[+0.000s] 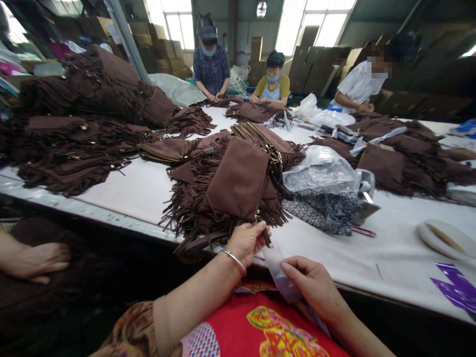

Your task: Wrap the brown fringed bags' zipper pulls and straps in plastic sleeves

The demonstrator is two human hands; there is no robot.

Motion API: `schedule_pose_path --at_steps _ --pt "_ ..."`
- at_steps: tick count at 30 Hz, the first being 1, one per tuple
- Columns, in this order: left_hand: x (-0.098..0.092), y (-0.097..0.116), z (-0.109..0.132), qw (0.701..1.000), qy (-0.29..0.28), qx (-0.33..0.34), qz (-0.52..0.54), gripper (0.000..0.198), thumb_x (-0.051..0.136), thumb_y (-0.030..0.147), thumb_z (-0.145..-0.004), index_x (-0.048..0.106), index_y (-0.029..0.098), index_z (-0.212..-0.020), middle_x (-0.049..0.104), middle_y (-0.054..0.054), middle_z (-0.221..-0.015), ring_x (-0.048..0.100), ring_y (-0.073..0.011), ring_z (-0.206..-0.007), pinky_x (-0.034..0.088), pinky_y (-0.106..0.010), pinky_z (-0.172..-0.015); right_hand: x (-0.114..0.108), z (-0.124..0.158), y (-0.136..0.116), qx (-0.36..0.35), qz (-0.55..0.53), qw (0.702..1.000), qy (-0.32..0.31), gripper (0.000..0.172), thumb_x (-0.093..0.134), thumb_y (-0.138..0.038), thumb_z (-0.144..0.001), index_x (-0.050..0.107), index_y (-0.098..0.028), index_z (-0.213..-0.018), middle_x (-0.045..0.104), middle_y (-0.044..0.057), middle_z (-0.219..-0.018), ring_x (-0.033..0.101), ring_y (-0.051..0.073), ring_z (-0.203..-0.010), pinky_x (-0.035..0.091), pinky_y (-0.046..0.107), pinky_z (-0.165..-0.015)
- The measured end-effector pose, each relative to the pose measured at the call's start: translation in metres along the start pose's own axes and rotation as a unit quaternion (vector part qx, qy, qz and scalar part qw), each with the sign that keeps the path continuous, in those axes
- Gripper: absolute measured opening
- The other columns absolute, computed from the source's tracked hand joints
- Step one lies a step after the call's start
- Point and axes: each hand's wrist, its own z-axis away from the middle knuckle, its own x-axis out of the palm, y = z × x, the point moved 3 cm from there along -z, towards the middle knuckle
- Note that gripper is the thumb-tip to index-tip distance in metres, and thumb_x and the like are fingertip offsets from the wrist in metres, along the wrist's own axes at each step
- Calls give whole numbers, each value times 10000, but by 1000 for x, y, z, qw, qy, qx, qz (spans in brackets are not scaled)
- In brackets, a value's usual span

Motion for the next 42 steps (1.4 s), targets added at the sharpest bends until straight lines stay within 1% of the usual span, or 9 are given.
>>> schedule_pose_path --at_steps 4,8,13,20,24,32,42 --pt "1 -2 1 1000 8 22 11 104 717 165 -756 634 104 -768 674 -61 -721 630 -126 -612 493 -227 -548 1 -1 -1 -11 8 1000 14 346 626 -482 -742 714 -148 -755 643 19 -625 520 142 -574 388 230 -521" --pt "1 -5 -2 999 10 44 24 85 706 143 -763 635 98 -749 663 -52 -677 625 -118 -594 515 -228 -582 2 -2 2 -12 0 1000 19 354 639 -489 -741 717 -145 -761 651 21 -623 524 139 -562 399 227 -519" --pt "2 -8 -7 997 16 60 42 44 662 92 -786 636 96 -751 657 -40 -679 631 -104 -608 525 -215 -628 2 -2 5 -11 -16 999 25 348 656 -487 -737 718 -146 -755 646 18 -614 521 133 -547 396 222 -503" --pt "3 -6 -5 997 17 61 51 65 695 110 -765 637 91 -743 661 -53 -684 630 -116 -603 535 -246 -646 3 0 7 1 -38 999 17 346 663 -489 -726 709 -147 -742 621 6 -580 500 125 -528 391 222 -496" --pt "3 -6 -5 996 19 63 53 95 725 123 -741 635 94 -733 662 -52 -685 630 -120 -606 535 -253 -645 4 0 9 3 -51 999 13 356 673 -493 -723 703 -139 -753 617 9 -595 498 124 -541 389 224 -505" --pt "3 -8 -7 996 14 67 59 73 701 106 -758 633 91 -737 663 -58 -691 634 -121 -613 531 -248 -636 7 -1 14 7 -87 996 0 357 684 -493 -730 692 -137 -754 594 1 -572 472 108 -518 369 214 -478" --pt "1 -9 -8 995 5 74 68 122 752 139 -715 642 95 -743 659 -45 -695 632 -113 -624 515 -226 -629 7 -1 13 16 -88 996 17 392 681 -512 -725 698 -125 -782 622 22 -619 486 113 -537 389 216 -484"
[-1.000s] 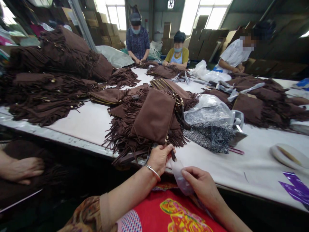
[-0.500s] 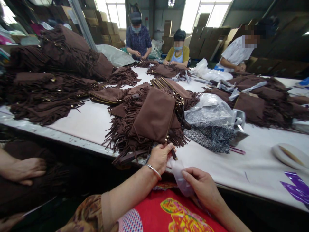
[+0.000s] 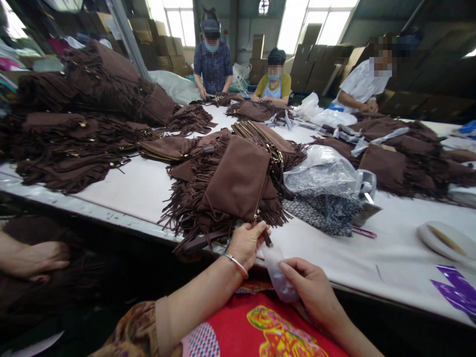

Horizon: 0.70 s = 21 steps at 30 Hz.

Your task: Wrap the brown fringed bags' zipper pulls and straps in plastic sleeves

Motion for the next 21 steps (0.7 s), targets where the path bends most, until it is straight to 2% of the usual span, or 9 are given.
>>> schedule_pose_path --at_steps 7,12,17,21 --pt "0 2 3 1000 -7 -2 -7 192 795 188 -660 641 95 -730 663 -50 -683 620 -123 -603 500 -226 -576 0 -6 0 -19 25 999 20 381 655 -498 -745 706 -126 -810 624 18 -616 496 125 -541 409 229 -496" --pt "1 4 5 999 -15 -8 -40 247 813 267 -633 646 106 -718 660 -46 -663 589 -114 -559 476 -220 -531 5 -14 -14 -45 35 998 27 378 650 -490 -741 709 -118 -769 625 22 -620 492 131 -556 394 235 -511" --pt "-5 5 5 998 -1 -35 -60 232 789 248 -655 638 124 -780 675 -52 -739 614 -128 -609 463 -217 -530 8 -32 -31 -62 34 997 33 377 646 -494 -732 708 -123 -740 606 2 -583 479 127 -546 369 231 -506" --pt "-8 8 10 997 2 -42 -58 135 688 231 -749 601 150 -814 698 -77 -841 654 -158 -703 499 -264 -611 7 -50 -35 -82 61 994 32 384 634 -498 -734 717 -124 -748 635 8 -596 509 140 -557 373 236 -516"
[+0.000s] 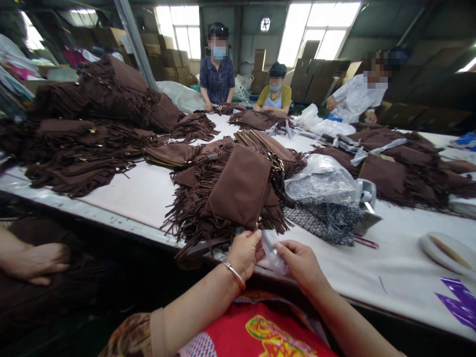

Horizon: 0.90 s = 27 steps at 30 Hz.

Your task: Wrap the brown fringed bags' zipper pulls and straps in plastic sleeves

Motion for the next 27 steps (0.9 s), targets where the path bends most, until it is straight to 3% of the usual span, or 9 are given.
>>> schedule_pose_path --at_steps 5,11,21,27 --pt "0 3 9 1000 -16 7 -1 68 617 200 -784 571 150 -793 707 -102 -855 672 -167 -730 510 -298 -699 4 -20 -6 -44 28 999 -1 360 617 -463 -749 732 -124 -792 687 39 -680 566 168 -643 428 254 -601" --pt "-5 3 11 999 -7 33 -11 162 669 255 -758 615 144 -864 686 -122 -998 655 -169 -846 496 -277 -711 11 -39 -21 -74 28 997 11 334 604 -451 -744 722 -139 -762 670 27 -663 565 163 -634 418 246 -579" --pt "-13 3 10 998 24 64 5 270 761 335 -670 653 147 -829 669 -109 -983 616 -194 -915 477 -260 -670 2 -43 -9 -73 51 996 -23 292 623 -405 -713 732 -147 -797 709 37 -712 607 180 -649 458 266 -592" --pt "-13 5 14 997 33 70 18 220 738 281 -686 655 155 -846 656 -101 -1014 603 -193 -935 483 -261 -671 -1 -46 -26 -120 110 986 -39 273 573 -370 -755 742 -167 -826 711 28 -713 608 172 -642 459 265 -608"
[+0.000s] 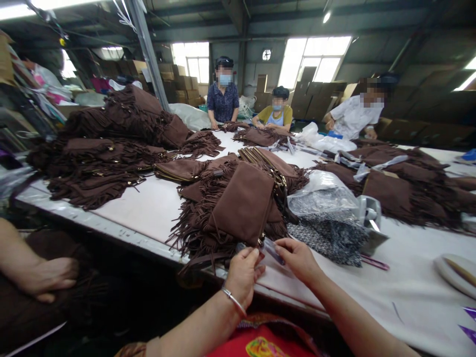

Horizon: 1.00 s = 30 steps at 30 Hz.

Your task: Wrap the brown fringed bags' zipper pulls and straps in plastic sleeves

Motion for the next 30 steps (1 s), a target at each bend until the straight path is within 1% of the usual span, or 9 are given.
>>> schedule_pose_path --at_steps 5,10,12,16,17,20,23,27,30 --pt "-1 1 1 1000 4 7 -18 188 695 275 -723 657 150 -859 651 -94 -972 605 -177 -890 484 -247 -641 0 -1 -14 -29 -4 998 -59 231 575 -330 -752 752 -185 -791 697 6 -687 591 154 -632 447 243 -590" --pt "-1 2 2 1000 6 0 -5 202 723 283 -706 650 158 -847 653 -88 -982 621 -165 -854 488 -243 -637 -5 -4 -11 -47 -38 993 -100 224 591 -325 -743 748 -171 -788 674 6 -663 572 142 -608 448 239 -577" --pt "0 3 3 1000 4 -2 -4 184 720 270 -706 651 161 -838 658 -83 -975 622 -160 -846 490 -246 -644 -7 -6 -8 -51 -22 994 -94 225 590 -331 -744 748 -174 -776 678 9 -663 576 147 -609 449 247 -586" --pt "3 4 4 1000 -4 10 -25 173 707 248 -707 663 153 -844 660 -84 -940 610 -168 -876 487 -242 -654 -2 -8 -10 -43 37 998 -23 246 577 -359 -761 755 -190 -777 713 20 -707 614 175 -671 452 270 -652" --pt "3 4 5 999 -7 13 -34 181 704 251 -710 666 149 -853 660 -87 -933 607 -169 -876 485 -240 -651 1 -8 -11 -41 42 998 -16 253 576 -368 -764 756 -190 -770 721 24 -724 623 182 -692 452 274 -669" --pt "2 5 5 998 -8 21 -59 201 708 274 -715 667 134 -853 662 -93 -904 605 -167 -836 487 -241 -642 9 -5 -11 -19 34 999 -27 280 570 -395 -770 752 -183 -751 721 27 -702 622 182 -665 450 270 -638" --pt "0 5 5 997 3 20 -71 213 726 291 -711 660 123 -824 662 -96 -878 618 -168 -801 500 -253 -644 11 -7 -8 2 23 999 -29 279 581 -396 -756 750 -174 -753 714 25 -679 612 176 -634 441 258 -586" --pt "0 4 3 997 11 12 -73 210 720 283 -724 662 125 -848 679 -108 -925 641 -179 -827 506 -241 -625 14 -10 -6 7 9 1000 -26 273 590 -385 -747 748 -163 -760 721 32 -709 617 176 -658 444 255 -596" --pt "-1 2 -1 997 17 11 -73 219 718 300 -727 668 126 -850 684 -93 -855 641 -167 -772 496 -221 -575 20 -8 -5 21 -19 999 -42 291 600 -409 -752 733 -151 -761 708 32 -704 607 165 -645 438 245 -584"
